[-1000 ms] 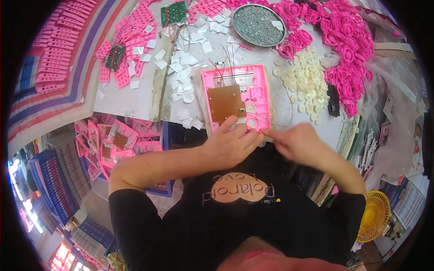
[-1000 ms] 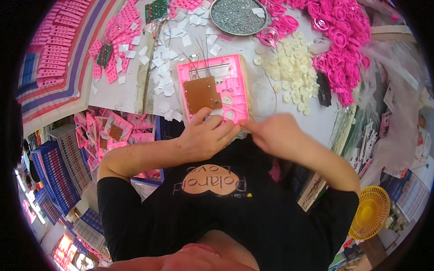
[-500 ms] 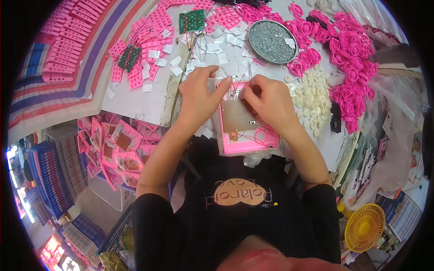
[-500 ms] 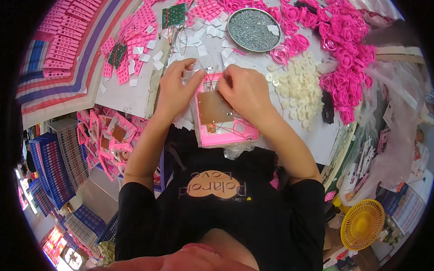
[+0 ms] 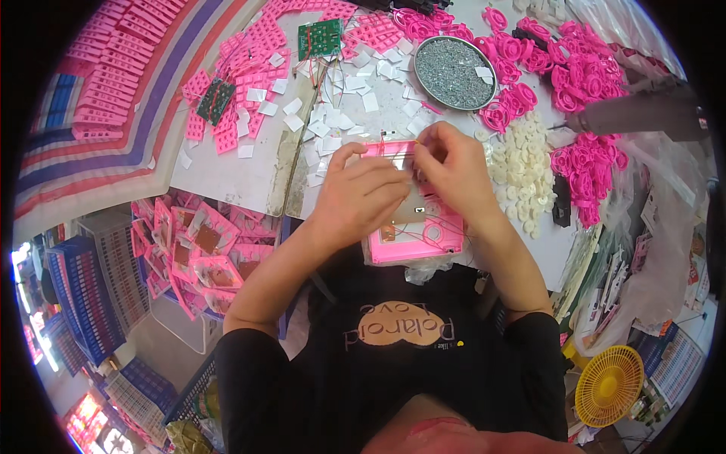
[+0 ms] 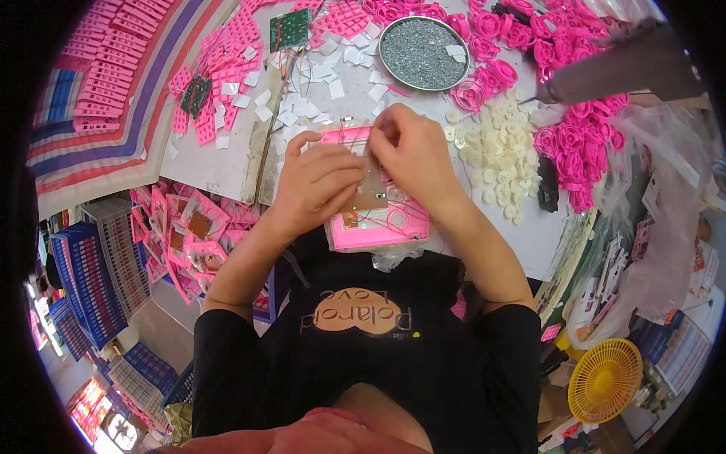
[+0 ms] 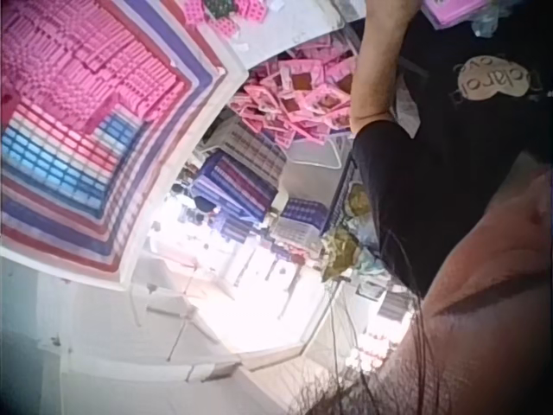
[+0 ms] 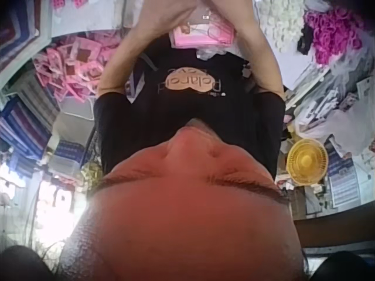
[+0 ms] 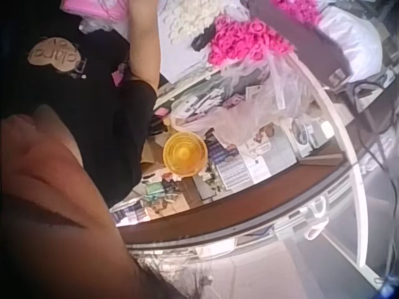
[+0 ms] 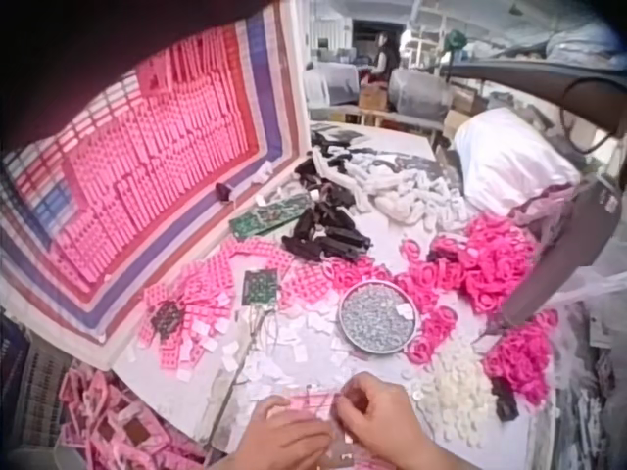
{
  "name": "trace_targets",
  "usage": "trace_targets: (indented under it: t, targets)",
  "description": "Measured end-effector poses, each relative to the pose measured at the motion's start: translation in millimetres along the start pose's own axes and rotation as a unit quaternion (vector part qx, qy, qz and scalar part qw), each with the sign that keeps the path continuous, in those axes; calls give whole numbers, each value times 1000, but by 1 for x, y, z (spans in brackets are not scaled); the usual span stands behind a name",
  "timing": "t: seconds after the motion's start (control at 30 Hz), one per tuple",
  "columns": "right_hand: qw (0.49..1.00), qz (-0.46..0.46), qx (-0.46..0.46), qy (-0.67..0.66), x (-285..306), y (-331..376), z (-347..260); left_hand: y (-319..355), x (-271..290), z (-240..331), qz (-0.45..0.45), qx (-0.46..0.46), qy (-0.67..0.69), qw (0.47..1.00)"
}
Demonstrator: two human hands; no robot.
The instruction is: Assembling electronic components and small plastic parts into a pink toy house using a hot glue gun.
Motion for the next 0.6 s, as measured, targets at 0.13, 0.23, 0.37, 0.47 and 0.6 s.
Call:
trace_targets:
  t: [0.13, 0.23, 0.37, 0.47, 0.6]
  targets:
    - [988, -7, -56, -146, 3, 4, 16, 5, 1, -22, 5, 111, 85, 990]
    - [988, -11, -24, -150, 1, 4, 16, -9, -1, -35, 0, 170, 115, 979]
    - [996, -47, -4, -77, 0, 12, 3, -23, -8, -39, -28, 175, 76, 981]
    - [962, -82, 237, 111, -7, 22, -21, -34, -12, -43, -76, 202, 101, 971]
    - [901, -176, 349, 189, -27, 41, -45, -45, -18, -47, -83, 185, 127, 971]
Point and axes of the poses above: each hand's wrist, its own y-axis away from the middle knuckle, its own x-axis out of the back of the hand, z = x × y, the point moved 6 cm from there along -y, towards the middle knuckle, and after that the axes turned 8 degrees about x, right-handed, at the moved point
